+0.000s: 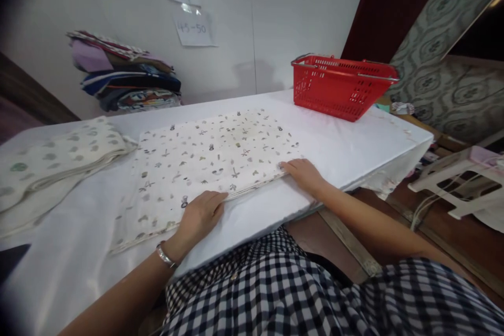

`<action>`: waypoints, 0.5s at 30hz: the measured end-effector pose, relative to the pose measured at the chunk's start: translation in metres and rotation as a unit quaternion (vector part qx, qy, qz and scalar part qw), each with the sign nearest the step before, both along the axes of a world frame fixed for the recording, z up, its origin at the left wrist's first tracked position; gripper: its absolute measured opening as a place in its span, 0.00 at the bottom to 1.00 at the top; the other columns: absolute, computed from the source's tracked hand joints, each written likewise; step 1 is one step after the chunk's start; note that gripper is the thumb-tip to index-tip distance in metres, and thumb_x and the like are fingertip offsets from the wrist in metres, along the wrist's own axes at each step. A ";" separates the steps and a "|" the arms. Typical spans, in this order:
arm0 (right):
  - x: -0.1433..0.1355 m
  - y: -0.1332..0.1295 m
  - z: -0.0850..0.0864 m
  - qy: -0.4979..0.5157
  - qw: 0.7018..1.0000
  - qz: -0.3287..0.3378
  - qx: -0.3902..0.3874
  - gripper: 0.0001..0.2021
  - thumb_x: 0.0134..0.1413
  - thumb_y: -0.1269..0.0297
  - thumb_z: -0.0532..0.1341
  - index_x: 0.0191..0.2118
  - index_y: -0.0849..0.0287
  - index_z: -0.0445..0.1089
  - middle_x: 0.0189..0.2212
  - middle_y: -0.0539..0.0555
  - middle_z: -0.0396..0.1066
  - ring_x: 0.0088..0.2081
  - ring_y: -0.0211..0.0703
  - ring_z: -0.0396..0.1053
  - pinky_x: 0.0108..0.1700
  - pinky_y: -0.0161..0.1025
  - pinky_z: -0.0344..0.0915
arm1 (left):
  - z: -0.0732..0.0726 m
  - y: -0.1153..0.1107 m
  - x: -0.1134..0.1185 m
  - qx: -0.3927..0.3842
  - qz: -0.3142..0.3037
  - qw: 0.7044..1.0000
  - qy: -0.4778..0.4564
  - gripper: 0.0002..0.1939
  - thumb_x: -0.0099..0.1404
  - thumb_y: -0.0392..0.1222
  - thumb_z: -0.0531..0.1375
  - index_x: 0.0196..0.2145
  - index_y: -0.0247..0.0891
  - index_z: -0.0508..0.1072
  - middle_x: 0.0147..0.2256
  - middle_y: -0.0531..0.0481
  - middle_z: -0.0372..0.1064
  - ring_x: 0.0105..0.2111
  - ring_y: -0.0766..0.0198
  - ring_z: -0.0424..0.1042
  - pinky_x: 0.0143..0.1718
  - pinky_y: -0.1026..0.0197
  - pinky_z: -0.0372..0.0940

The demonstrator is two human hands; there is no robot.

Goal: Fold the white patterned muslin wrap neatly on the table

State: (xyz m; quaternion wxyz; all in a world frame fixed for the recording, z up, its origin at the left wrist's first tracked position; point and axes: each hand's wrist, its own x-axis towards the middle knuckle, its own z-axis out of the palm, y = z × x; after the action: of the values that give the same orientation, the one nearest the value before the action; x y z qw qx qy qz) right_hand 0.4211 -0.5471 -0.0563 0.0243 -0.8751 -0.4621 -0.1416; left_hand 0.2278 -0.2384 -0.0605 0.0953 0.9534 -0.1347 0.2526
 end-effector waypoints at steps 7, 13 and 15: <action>0.033 -0.066 0.004 0.201 0.946 -0.197 0.158 0.29 0.44 0.79 0.54 0.56 0.61 0.66 0.54 0.60 0.68 0.53 0.48 0.67 0.53 0.46 0.65 | 0.003 -0.002 0.000 -0.002 0.003 1.000 -0.006 0.11 0.65 0.32 0.54 0.43 0.37 0.72 0.34 0.46 0.73 0.36 0.59 0.72 0.36 0.57 0.69; 0.051 -0.058 0.029 0.451 0.770 -0.378 0.246 0.08 0.54 0.66 0.59 0.39 0.63 0.73 0.31 0.56 0.75 0.31 0.39 0.71 0.31 0.33 0.69 | 0.004 -0.002 0.001 0.000 -0.005 1.000 -0.011 0.11 0.64 0.31 0.54 0.43 0.36 0.72 0.35 0.47 0.73 0.36 0.59 0.71 0.37 0.58 0.69; 0.056 -0.050 0.035 0.487 0.754 -0.381 0.220 0.05 0.53 0.65 0.62 0.33 0.62 0.72 0.24 0.53 0.72 0.27 0.38 0.70 0.29 0.32 0.67 | 0.003 -0.002 0.001 0.002 -0.006 1.000 -0.013 0.11 0.64 0.30 0.54 0.43 0.36 0.72 0.35 0.47 0.73 0.35 0.59 0.71 0.36 0.58 0.69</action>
State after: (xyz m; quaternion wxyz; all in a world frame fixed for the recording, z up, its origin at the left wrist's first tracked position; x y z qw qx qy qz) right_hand 0.4771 -0.5976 -0.0215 0.3821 -0.8998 0.0282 0.2090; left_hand 0.2287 -0.2403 -0.0580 0.0928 0.9496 -0.1422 0.2636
